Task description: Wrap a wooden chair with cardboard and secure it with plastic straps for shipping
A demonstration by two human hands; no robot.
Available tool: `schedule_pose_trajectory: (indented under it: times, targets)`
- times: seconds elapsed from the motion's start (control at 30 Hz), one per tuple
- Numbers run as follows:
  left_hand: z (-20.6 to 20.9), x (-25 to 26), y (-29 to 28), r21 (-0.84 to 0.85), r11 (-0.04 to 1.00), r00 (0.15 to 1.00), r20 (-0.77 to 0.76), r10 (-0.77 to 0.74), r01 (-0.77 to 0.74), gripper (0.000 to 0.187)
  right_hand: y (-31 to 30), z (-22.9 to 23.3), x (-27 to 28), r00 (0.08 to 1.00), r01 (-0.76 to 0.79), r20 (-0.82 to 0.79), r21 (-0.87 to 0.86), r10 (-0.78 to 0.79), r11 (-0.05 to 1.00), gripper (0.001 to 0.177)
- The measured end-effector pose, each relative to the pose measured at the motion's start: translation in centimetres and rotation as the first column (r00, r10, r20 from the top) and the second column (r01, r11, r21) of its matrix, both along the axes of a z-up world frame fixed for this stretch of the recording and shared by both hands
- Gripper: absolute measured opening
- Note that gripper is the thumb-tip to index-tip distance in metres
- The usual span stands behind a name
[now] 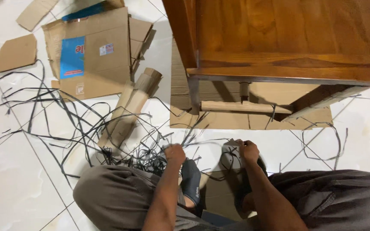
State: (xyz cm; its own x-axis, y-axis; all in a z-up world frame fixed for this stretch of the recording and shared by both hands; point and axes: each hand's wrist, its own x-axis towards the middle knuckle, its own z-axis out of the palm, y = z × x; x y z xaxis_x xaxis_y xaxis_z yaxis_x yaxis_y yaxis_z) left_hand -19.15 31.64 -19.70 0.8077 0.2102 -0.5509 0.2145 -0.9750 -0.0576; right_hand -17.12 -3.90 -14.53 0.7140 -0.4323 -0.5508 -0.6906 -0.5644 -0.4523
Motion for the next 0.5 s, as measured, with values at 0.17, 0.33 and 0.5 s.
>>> schedule_pose_trajectory:
  times: [0.17,0.33,0.5]
  targets:
    - [2.2,-3.3,5.4,0.231,0.966,0.965,-0.255,-0.053,0.114,0.024,2.2,1.3,-0.1,0.999,0.013,0.040,0.016,-0.013,1.000,0.043]
    - [8.2,-2.2,7.5,0.340,0.931,0.928,-0.373,0.007,0.130,0.045,2.7,0.8,0.5,0.997,-0.038,0.062,-0.003,0.038,0.999,0.042]
    - [7.8,1.0,8.0,0.329,0.941,0.976,-0.217,-0.001,0.074,0.024,2.9,-0.1,0.7,0.996,0.009,0.090,-0.003,-0.009,1.000,0.038]
